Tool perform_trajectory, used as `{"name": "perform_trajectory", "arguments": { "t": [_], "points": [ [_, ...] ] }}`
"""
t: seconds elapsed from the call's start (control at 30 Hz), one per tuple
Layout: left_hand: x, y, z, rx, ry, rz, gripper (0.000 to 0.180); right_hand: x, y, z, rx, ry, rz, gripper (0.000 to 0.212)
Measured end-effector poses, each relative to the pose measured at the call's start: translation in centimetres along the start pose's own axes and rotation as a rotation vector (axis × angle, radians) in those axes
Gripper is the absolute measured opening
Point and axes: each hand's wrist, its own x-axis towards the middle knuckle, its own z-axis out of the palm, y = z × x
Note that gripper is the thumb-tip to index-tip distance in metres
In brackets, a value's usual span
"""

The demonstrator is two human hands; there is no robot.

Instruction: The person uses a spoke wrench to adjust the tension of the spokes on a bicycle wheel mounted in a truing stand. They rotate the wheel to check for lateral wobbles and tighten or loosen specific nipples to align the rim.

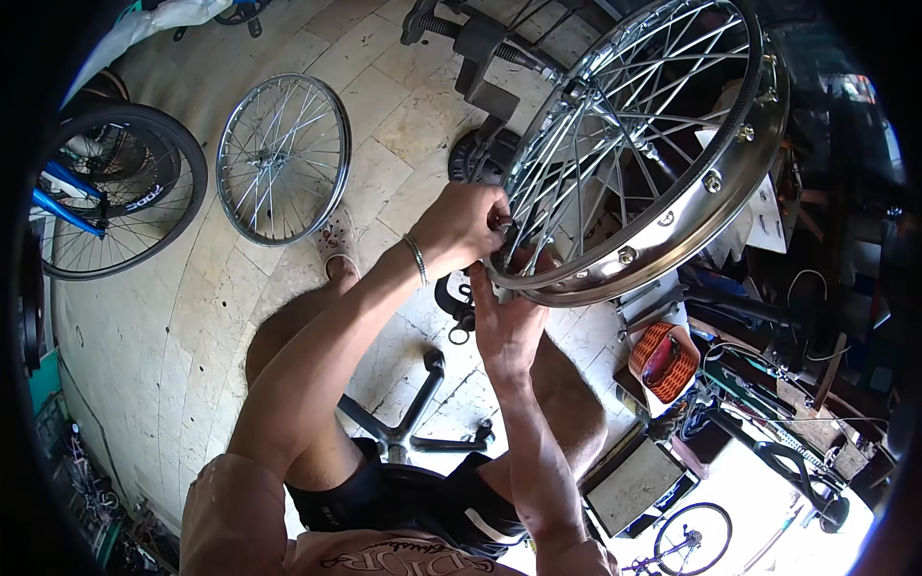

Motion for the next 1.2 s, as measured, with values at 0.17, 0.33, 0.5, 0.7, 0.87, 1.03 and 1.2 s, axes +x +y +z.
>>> {"name": "perform_trajectory", "arguments": {
  "t": [0.17,0.33,0.5,0.7,0.87,1.03,1.2],
  "points": [
    [-0.1,-0.5,0.5,-0.118,-0.017,0.045,0.022,-0.3,0.5,0.4,0.046,0.003,0.013,0.056],
    [-0.4,0.3,0.0,-0.11,-0.085,0.073,0.019,-0.4,1.0,0.4,0.06,0.009,0.007,0.053],
    [-0.6,0.2,0.0,-0.053,-0.089,0.12,0.02,-0.3,0.5,0.6,0.019,0.055,-0.046,0.041],
    [0.1,-0.9,-1.5,-0.343,-0.214,0.068,0.021,-0.1,0.3,0.7,0.022,0.07,0.117,0.066],
    [-0.6,0.1,1.0,-0.599,-0.063,0.185,0.026,-0.5,-1.2,0.1,0.06,0.191,0.051,0.075],
    [-0.2,-1.5,-0.1,-0.41,-0.312,0.082,0.042,-1.0,-0.7,0.6,0.154,0.202,0.12,0.069],
    [-0.4,-1.2,-1.7,-0.373,-0.501,0.117,0.055,-1.0,-0.8,0.1,-0.001,0.139,0.1,0.079]
  ]
}}
